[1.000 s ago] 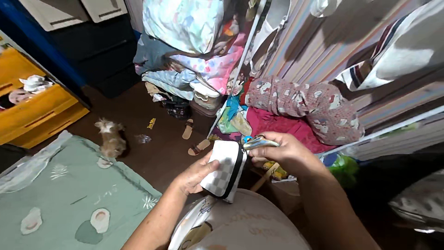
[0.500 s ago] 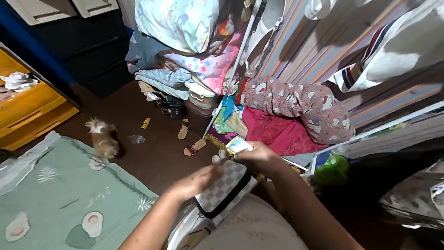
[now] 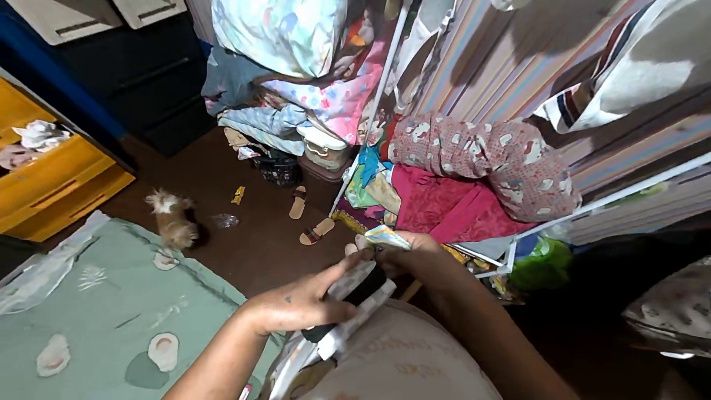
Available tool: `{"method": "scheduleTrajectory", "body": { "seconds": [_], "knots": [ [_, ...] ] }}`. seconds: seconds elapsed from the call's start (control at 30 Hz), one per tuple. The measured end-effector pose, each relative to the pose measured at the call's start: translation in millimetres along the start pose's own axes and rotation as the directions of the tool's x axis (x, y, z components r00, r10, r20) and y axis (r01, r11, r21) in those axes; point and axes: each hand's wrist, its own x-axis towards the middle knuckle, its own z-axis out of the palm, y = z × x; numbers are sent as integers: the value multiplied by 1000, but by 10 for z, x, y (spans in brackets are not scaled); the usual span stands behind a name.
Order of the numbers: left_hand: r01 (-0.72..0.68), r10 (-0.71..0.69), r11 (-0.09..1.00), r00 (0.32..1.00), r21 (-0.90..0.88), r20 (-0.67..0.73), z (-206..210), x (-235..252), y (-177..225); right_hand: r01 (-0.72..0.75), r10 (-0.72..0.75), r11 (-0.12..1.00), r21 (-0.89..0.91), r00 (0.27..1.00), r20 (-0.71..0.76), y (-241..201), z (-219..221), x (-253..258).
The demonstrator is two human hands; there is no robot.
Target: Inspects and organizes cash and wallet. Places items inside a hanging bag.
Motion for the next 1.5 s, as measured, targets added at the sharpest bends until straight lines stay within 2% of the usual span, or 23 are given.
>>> {"method": "scheduleTrajectory", "body": {
  "seconds": [0.07,0.13,0.2,0.27,0.33,0.5,0.63,0.73,0.83,0.97,1.13,1.33,1.5],
  "knots": [
    [-61,59,995,998,-76,-30,-10,-29,-78,-8,6,1000,-28,996,-85,21,-34,-36],
    [-65,57,993,995,-100,-81,-6,-71,-93,-6,0,999,-31,982,-188,15,-45,-87],
    [-59,47,993,992,-100,-119,-10,-88,-102,120,-98,991,60,955,-280,20,-41,-146],
    [-97,81,986,989,-134,-120,-23,-77,-129,314,-250,931,186,920,-303,-43,-12,-235],
    [-148,128,973,984,-179,-121,-27,-62,-149,455,-398,861,228,881,-258,-153,64,-316],
    [-274,255,926,961,-261,-106,-39,-67,-71,673,-673,739,-15,739,-31,-268,300,-281],
    [-370,359,854,928,-366,-100,-37,-65,-106,772,-771,626,-111,634,58,-355,349,-218],
    [-409,390,861,913,-304,-123,-26,-71,-69,807,-800,588,-55,590,106,-384,365,-186],
    [-421,399,888,905,-182,-147,-33,-88,7,801,-790,599,-16,594,154,-343,361,-157],
    [-299,273,947,941,-115,-199,-90,-121,12,762,-770,638,111,628,115,-267,312,-80],
    [-290,261,949,943,-124,-205,-149,-117,-30,703,-728,680,210,682,73,-193,278,32],
    [-234,207,966,955,-113,-213,-205,-115,-77,607,-679,653,453,734,-4,-137,244,76],
    [-253,217,952,954,-171,-207,-238,-115,-118,597,-599,669,442,786,-154,-96,122,72]
  ]
}}
